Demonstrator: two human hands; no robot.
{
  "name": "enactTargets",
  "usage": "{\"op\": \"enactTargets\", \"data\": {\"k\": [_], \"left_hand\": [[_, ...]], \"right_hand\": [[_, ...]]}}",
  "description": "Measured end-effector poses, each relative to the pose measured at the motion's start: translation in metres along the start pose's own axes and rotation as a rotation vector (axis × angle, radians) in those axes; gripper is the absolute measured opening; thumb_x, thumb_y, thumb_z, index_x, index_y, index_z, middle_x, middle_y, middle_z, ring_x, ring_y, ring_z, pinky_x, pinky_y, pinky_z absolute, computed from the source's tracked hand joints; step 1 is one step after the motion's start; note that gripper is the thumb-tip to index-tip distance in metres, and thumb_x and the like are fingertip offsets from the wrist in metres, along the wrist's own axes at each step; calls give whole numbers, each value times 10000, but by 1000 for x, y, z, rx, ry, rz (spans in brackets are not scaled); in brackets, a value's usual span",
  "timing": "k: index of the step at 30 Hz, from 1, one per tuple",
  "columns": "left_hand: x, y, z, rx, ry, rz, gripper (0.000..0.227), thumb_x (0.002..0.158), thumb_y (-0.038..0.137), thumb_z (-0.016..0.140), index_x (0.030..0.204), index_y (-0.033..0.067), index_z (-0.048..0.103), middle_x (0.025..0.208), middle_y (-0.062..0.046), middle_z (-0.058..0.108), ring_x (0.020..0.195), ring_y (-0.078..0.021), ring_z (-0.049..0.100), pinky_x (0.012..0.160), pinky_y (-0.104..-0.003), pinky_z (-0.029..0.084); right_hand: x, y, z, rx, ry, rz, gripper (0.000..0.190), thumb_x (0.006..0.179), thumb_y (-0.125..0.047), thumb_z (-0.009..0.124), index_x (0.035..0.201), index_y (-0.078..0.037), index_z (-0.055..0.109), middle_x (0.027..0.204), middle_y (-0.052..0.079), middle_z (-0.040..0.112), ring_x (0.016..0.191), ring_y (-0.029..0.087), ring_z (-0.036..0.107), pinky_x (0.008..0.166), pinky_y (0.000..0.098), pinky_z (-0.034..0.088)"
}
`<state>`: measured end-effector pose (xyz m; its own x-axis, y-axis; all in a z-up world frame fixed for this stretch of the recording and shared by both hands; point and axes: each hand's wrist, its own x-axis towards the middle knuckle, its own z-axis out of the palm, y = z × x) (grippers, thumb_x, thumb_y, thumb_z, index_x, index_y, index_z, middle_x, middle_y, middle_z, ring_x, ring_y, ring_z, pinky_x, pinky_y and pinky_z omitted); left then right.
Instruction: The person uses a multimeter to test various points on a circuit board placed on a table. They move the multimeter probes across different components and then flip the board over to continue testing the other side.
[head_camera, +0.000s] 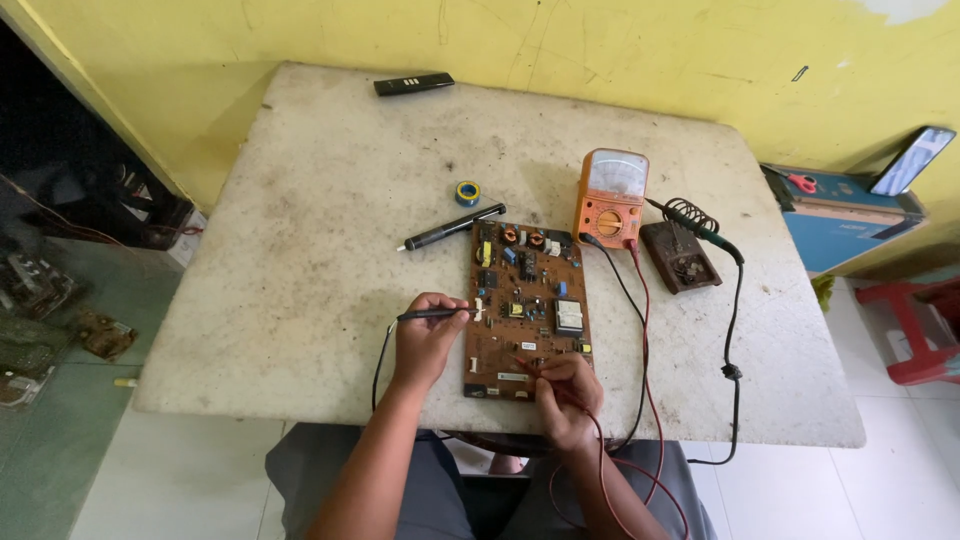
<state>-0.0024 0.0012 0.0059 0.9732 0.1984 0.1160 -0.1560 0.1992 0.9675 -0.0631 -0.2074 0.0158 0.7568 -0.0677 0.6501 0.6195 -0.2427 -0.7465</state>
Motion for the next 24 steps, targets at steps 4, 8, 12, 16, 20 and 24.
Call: {"op": "enactTargets", "data": {"k": [4, 8, 12, 16, 20, 24], "left_hand": [[2, -3, 1, -5, -9, -7, 107, 853, 79, 723, 929, 92, 649, 949, -116, 776, 940, -224, 750, 885, -368, 618], [-1, -7, 1, 110, -68, 72, 126, 815, 25, 686, 815, 102, 586, 745, -82, 692, 786, -202, 750, 772, -348, 619], [-4, 0, 0, 163, -134, 53, 120, 768, 45, 661, 773, 127, 572, 708, -57, 679, 747, -186, 713, 704, -369, 585], [-5, 5, 2, 185, -222, 40, 141, 748, 57, 682, 729, 143, 572, 663, -18, 657, 674, -150, 673, 639, -343, 547], [-5, 8, 2, 160, -292, 18, 150, 736, 25, 689, 726, 134, 587, 661, -29, 667, 659, -148, 676, 608, -315, 563], [-7, 12, 3, 202, -328, -58, 149, 713, 26, 684, 720, 137, 583, 683, -18, 687, 642, -127, 619, 564, -303, 489]], "right_hand": [[-2, 2, -2, 107, -52, 26, 101, 816, 48, 614, 794, -40, 570, 883, 129, 641, 663, 182, 706, 559, 236, 597], [-5, 12, -2, -27, -25, -102, 182, 747, 25, 598, 704, -108, 482, 736, 50, 589, 510, 95, 449, 435, 227, 329], [-5, 15, -3, -86, -41, -112, 127, 717, -21, 575, 676, -109, 493, 715, 51, 588, 544, 120, 515, 458, 232, 385], [-4, 14, -2, -90, -44, -142, 151, 715, -9, 596, 677, -108, 489, 709, 61, 589, 550, 131, 531, 487, 248, 399], [-2, 8, 0, -115, -42, -118, 152, 695, 24, 587, 674, -95, 494, 719, 66, 582, 550, 132, 519, 486, 241, 399], [-1, 6, 0, -150, -50, -113, 159, 699, 27, 577, 674, -95, 478, 717, 65, 583, 557, 145, 521, 492, 254, 396]]}}
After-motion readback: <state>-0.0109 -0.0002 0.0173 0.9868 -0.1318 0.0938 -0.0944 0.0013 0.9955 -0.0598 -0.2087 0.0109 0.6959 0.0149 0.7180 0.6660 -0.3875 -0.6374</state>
